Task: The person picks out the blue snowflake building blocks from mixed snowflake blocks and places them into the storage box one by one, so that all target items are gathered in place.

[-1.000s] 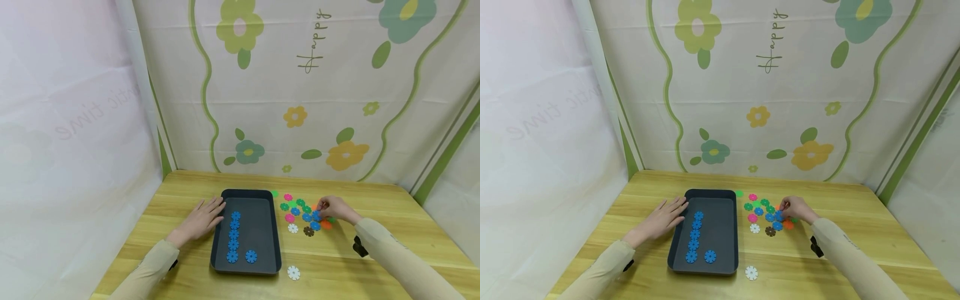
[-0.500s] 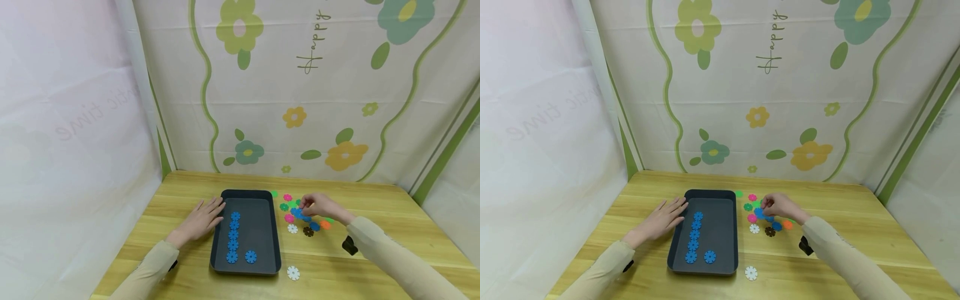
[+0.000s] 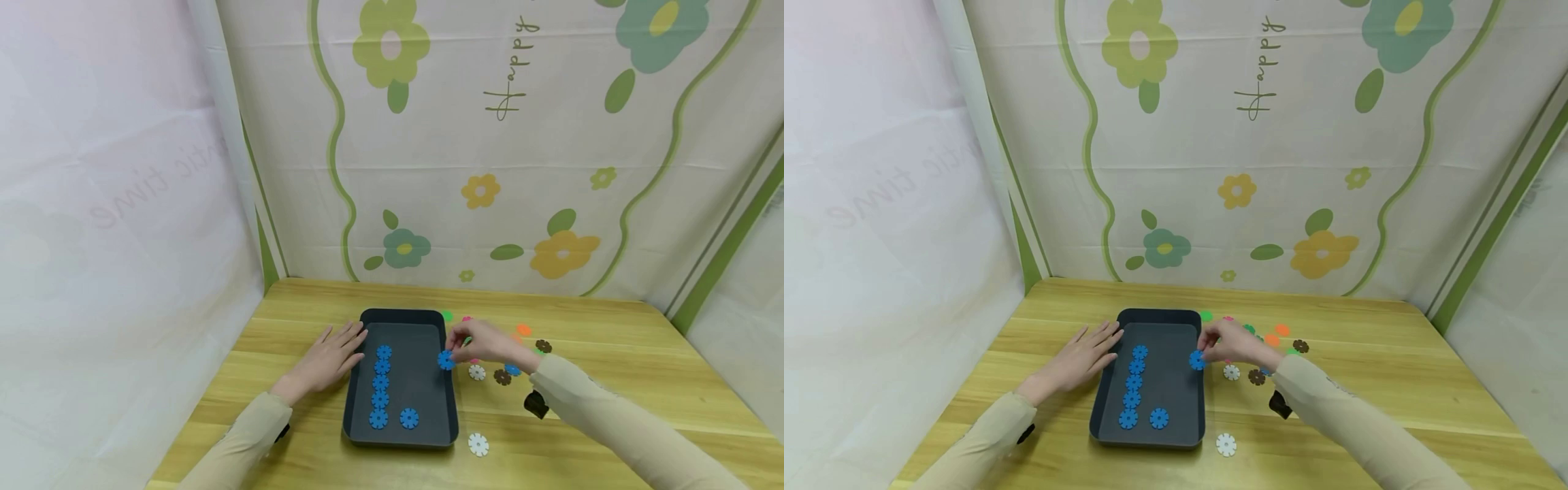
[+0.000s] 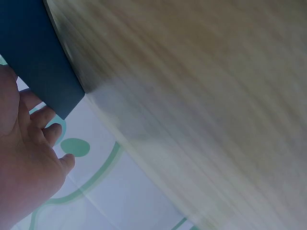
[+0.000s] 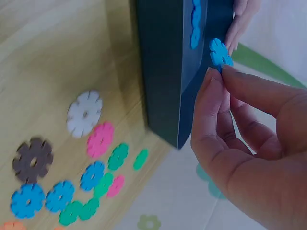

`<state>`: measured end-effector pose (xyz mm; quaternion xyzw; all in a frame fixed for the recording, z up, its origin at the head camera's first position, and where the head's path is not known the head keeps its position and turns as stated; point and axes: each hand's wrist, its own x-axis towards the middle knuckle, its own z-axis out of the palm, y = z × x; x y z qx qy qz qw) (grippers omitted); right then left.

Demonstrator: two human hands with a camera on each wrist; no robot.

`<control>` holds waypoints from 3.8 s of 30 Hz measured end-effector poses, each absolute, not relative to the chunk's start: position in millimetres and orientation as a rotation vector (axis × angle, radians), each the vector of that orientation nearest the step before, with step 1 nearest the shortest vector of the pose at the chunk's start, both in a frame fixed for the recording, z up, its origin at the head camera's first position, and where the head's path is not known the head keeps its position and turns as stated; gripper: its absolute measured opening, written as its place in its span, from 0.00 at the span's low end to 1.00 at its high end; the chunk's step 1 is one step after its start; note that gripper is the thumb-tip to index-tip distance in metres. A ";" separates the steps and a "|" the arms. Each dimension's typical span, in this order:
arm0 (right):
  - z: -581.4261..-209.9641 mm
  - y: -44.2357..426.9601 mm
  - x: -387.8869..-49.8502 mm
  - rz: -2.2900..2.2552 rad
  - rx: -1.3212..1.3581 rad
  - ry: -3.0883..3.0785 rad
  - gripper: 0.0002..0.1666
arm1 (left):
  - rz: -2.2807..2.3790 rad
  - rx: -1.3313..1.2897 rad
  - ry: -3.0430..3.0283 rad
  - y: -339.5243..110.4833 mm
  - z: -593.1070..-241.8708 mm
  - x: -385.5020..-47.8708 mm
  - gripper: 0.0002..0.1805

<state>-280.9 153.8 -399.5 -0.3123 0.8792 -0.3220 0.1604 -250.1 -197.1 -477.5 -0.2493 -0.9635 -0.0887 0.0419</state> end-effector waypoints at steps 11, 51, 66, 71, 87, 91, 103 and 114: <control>-419.5 104.8 -265.6 -0.808 -1.010 2.458 0.03 | -0.273 -0.769 -2.942 -196.9 -477.8 -250.4 0.31; -436.9 84.7 -254.2 -0.832 -0.939 2.410 0.03 | -0.240 -0.777 -2.943 -196.5 -476.6 -251.1 0.31; -437.9 87.8 -259.4 -0.824 -0.944 2.432 0.03 | -0.265 -0.774 -2.955 -197.9 -477.7 -251.4 0.32; -429.9 97.2 -266.3 -0.858 -0.895 2.447 0.05 | -0.264 -0.773 -2.950 -197.8 -478.2 -251.6 0.32; -403.7 189.6 -294.3 -0.999 -0.664 2.620 0.08 | -0.260 -0.770 -2.937 -198.7 -481.2 -252.5 0.32; -414.1 214.1 -297.6 -0.971 -0.611 2.658 0.10 | -0.265 -0.777 -2.931 -199.0 -481.1 -252.4 0.32; -442.6 257.3 -294.6 -0.868 -0.424 2.699 0.12 | -0.251 -0.776 -2.923 -198.5 -481.6 -253.1 0.32; -445.7 254.8 -288.5 -0.759 -0.422 2.751 0.13 | -0.256 -0.776 -2.933 -197.2 -478.4 -251.4 0.31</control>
